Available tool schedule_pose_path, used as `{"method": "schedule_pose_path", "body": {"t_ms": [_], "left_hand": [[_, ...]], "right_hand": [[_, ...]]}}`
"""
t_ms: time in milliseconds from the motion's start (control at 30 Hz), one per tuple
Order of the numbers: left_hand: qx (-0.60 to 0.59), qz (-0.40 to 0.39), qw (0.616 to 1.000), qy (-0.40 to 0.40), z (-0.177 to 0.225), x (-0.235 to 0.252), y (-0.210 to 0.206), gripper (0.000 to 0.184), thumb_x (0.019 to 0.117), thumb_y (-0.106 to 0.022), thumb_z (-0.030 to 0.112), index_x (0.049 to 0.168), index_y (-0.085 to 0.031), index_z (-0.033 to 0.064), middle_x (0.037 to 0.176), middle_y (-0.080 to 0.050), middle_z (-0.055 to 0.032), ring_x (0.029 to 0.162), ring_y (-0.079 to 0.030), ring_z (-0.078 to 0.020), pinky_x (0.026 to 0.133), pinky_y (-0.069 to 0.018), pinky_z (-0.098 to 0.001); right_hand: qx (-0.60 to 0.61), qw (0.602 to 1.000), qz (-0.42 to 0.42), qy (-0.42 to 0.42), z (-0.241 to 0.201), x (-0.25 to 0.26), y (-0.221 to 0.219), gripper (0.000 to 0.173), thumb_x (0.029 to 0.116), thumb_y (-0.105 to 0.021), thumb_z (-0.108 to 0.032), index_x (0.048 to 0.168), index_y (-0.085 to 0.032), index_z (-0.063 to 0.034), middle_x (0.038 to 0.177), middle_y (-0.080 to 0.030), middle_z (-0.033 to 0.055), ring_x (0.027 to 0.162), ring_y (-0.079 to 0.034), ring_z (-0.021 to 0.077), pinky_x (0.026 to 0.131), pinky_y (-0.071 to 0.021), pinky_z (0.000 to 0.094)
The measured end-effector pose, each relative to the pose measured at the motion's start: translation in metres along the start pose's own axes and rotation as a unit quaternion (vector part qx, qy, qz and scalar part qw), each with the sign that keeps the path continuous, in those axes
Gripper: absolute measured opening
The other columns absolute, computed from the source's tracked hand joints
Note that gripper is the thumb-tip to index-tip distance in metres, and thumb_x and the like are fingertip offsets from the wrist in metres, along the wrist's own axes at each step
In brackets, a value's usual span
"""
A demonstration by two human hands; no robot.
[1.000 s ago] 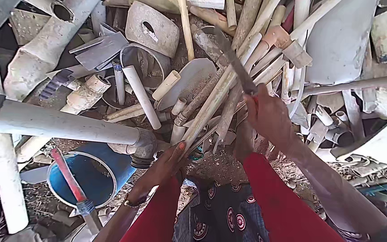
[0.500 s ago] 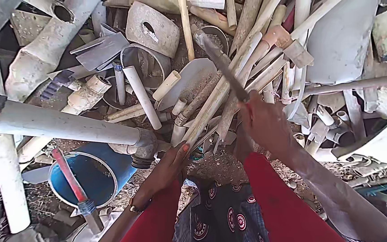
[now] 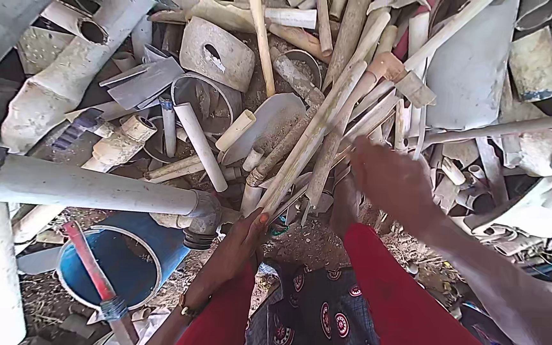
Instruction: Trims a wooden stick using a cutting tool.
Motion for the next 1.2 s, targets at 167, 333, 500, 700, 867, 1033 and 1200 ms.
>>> {"method": "schedule_pose_path", "body": {"t_ms": [167,333,500,700,867,1033,1200], "left_hand": [[0.021,-0.002,1.000,0.020,0.000,-0.003,-0.001,0.069,0.1036,-0.022,0.068,0.117,-0.062,0.0129,0.072,-0.048,0.0065,0.060,-0.049,-0.0048,0.061,-0.0470,-0.0276],[0.037,0.010,0.999,0.018,0.002,-0.002,0.001,0.069,0.1034,-0.021,0.068,0.113,-0.062,0.0128,0.071,-0.047,0.0069,0.058,-0.047,-0.0030,0.055,-0.0444,-0.0242],[0.040,0.005,0.999,0.020,0.001,-0.002,0.000,0.069,0.1025,-0.023,0.070,0.113,-0.061,0.0134,0.070,-0.048,0.0061,0.058,-0.049,-0.0057,0.059,-0.0467,-0.0275],[0.073,0.007,0.997,0.003,0.007,-0.002,0.003,0.071,0.1036,-0.022,0.068,0.113,-0.062,0.0098,0.071,-0.049,0.0031,0.061,-0.050,-0.0076,0.059,-0.0463,-0.0290],[0.066,-0.001,0.998,0.016,0.003,-0.001,0.002,0.068,0.1031,-0.023,0.068,0.108,-0.061,0.0119,0.068,-0.048,0.0039,0.056,-0.049,-0.0078,0.055,-0.0462,-0.0294],[0.086,0.011,0.996,0.005,0.005,0.000,0.001,0.068,0.1042,-0.024,0.066,0.109,-0.062,0.0092,0.068,-0.048,0.0021,0.059,-0.050,-0.0093,0.057,-0.0463,-0.0306],[0.093,0.020,0.995,0.000,0.007,0.000,0.004,0.069,0.1040,-0.022,0.067,0.110,-0.062,0.0101,0.072,-0.050,0.0020,0.063,-0.052,-0.0090,0.061,-0.0472,-0.0312]], "right_hand": [[-0.028,0.996,0.030,0.074,-0.020,-0.020,-0.012,0.023,0.1049,-0.053,-0.026,0.108,-0.067,-0.0073,0.070,-0.061,0.0176,0.056,-0.064,0.0400,0.043,-0.0486,0.0514],[-0.042,0.997,-0.004,-0.063,0.025,0.017,0.015,0.033,0.1109,-0.043,-0.033,0.119,-0.055,-0.0036,0.077,-0.060,0.0242,0.067,-0.064,0.0490,0.050,-0.0464,0.0592],[-0.062,0.991,0.004,0.118,-0.048,-0.039,-0.018,0.023,0.1031,-0.055,-0.024,0.112,-0.068,-0.0073,0.070,-0.063,0.0183,0.054,-0.064,0.0386,0.043,-0.0497,0.0471],[-0.052,0.998,0.011,-0.043,0.026,0.020,0.018,0.029,0.1098,-0.046,-0.028,0.118,-0.057,-0.0027,0.074,-0.060,0.0237,0.065,-0.063,0.0486,0.049,-0.0452,0.0579],[-0.050,0.998,-0.029,-0.011,-0.017,-0.002,0.002,0.029,0.1081,-0.049,-0.022,0.127,-0.062,-0.0047,0.080,-0.065,0.0240,0.067,-0.067,0.0459,0.053,-0.0515,0.0572],[-0.063,0.997,-0.024,0.047,-0.027,-0.019,-0.014,0.021,0.1042,-0.054,-0.019,0.115,-0.066,-0.0062,0.079,-0.065,0.0234,0.062,-0.067,0.0444,0.049,-0.0506,0.0551],[-0.066,0.994,0.012,-0.090,0.047,0.038,0.025,0.034,0.1112,-0.042,-0.029,0.126,-0.055,-0.0020,0.081,-0.063,0.0279,0.076,-0.065,0.0533,0.056,-0.0465,0.0612]]}}
Point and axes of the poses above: each hand's wrist, its own x-axis towards the middle knuckle, its own y-axis out of the back of the hand, z = x × y, the point moved 8 cm from there along x, towards the middle knuckle
